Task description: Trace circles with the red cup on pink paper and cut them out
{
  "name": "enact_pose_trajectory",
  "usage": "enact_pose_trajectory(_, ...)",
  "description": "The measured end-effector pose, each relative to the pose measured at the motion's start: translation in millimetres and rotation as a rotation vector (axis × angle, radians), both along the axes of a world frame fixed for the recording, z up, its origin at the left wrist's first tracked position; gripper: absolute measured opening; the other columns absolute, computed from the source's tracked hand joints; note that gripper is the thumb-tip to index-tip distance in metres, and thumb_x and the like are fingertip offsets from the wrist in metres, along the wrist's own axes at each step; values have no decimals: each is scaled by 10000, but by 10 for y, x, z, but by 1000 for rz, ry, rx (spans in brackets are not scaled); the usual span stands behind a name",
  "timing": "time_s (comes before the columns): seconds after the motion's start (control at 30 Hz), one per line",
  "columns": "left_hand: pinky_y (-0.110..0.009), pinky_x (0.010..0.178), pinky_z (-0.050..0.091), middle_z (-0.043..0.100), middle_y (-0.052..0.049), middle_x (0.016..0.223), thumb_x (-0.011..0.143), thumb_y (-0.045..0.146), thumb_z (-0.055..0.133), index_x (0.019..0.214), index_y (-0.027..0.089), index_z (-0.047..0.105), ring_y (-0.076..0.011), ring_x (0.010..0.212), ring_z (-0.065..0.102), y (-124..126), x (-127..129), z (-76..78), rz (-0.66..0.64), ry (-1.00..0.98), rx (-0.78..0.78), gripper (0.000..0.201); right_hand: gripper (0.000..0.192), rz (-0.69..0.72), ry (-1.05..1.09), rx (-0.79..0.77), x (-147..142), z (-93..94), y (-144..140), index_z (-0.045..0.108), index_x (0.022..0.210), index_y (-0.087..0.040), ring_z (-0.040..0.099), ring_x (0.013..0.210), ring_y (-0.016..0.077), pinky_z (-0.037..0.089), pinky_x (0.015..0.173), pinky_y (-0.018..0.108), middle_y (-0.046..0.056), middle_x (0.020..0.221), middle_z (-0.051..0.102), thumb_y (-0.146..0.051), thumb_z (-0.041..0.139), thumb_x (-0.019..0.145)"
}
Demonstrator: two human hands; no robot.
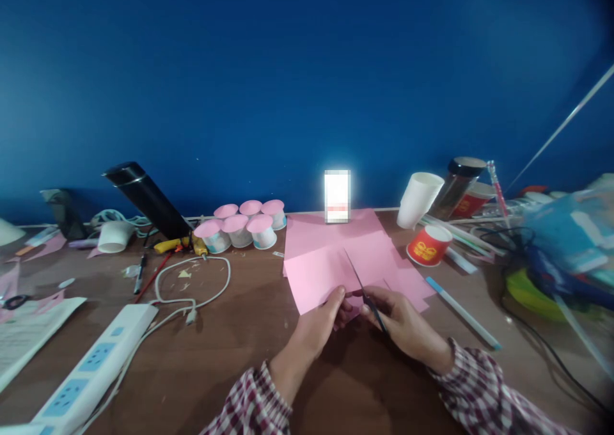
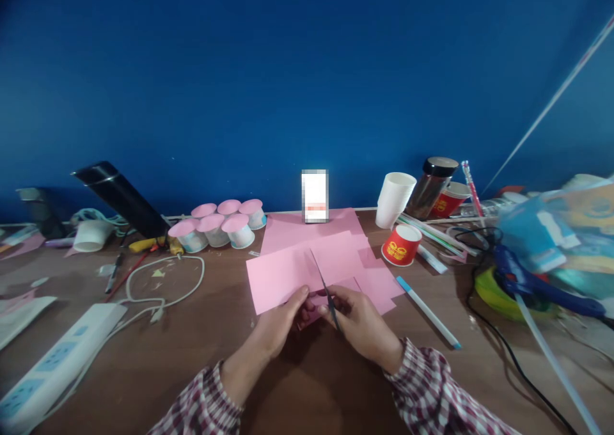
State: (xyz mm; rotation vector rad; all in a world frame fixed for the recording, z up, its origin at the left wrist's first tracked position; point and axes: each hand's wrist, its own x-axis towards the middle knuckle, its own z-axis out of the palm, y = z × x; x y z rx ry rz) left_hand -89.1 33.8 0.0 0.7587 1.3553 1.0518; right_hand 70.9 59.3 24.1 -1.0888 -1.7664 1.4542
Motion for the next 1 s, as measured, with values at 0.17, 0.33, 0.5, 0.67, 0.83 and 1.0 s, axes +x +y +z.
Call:
enact_pose_trajectory(0.17, -237, 545, 412, 580, -21, 518, 723, 552, 548, 575, 160, 635, -123, 502, 506, 2, 4, 66, -2, 8, -3, 428, 310, -22, 39, -40, 1, -47, -8, 636, 990, -149, 488, 600, 130, 392, 533, 225, 6, 699, 600, -354, 641, 757)
enact_pose_trajectory(0.33, -233, 542, 405, 565, -18, 527, 733, 550, 539, 591, 153, 643, -114, 509, 499, 7, 2, 51, -26, -12, 0, 434, 298, -23, 17, -44, 0, -43, -9, 631, 986, -138, 481, 573, 125, 388, 506, 225, 10, 676, 598, -335, 635, 764)
enact_pose_trajectory(0.5, -239, 535, 408, 601, -34, 592, 733, 525, 551, 631, 145, 653, -121, 529, 518, 0, 24, 50, -15, -21, 24, 406, 270, -15, 26, -7, 8, -53, 3, 625, 886, -151, 510, 624, 149, 417, 543, 238, 17, 687, 587, -397, 610, 776)
enact_pose_trajectory(0.67, -258, 573, 411, 589, -32, 566, 743, 525, 534, 642, 138, 656, -129, 534, 513, -16, 35, 40, -92, 41, -17, 419, 286, -23, 43, -11, 24, -49, 25, 612, 862, -155, 519, 632, 159, 435, 551, 244, 14, 669, 567, -429, 597, 781)
enact_pose_trajectory(0.83, -264, 588, 394, 543, 6, 529, 775, 524, 483, 649, 142, 628, -111, 502, 472, -13, 38, 23, -177, 52, -66, 428, 200, -38, 86, 0, 25, -34, 44, 621, 824, -157, 517, 625, 151, 429, 551, 245, 13, 682, 584, -351, 623, 777)
enact_pose_trajectory(1.0, -262, 582, 389, 543, 8, 536, 771, 528, 484, 634, 145, 615, -107, 498, 470, -12, 46, 49, -175, 50, -69, 427, 147, -62, 85, 12, 20, -33, 41, 604, 771, -171, 482, 578, 140, 402, 523, 250, -8, 625, 541, -316, 622, 778)
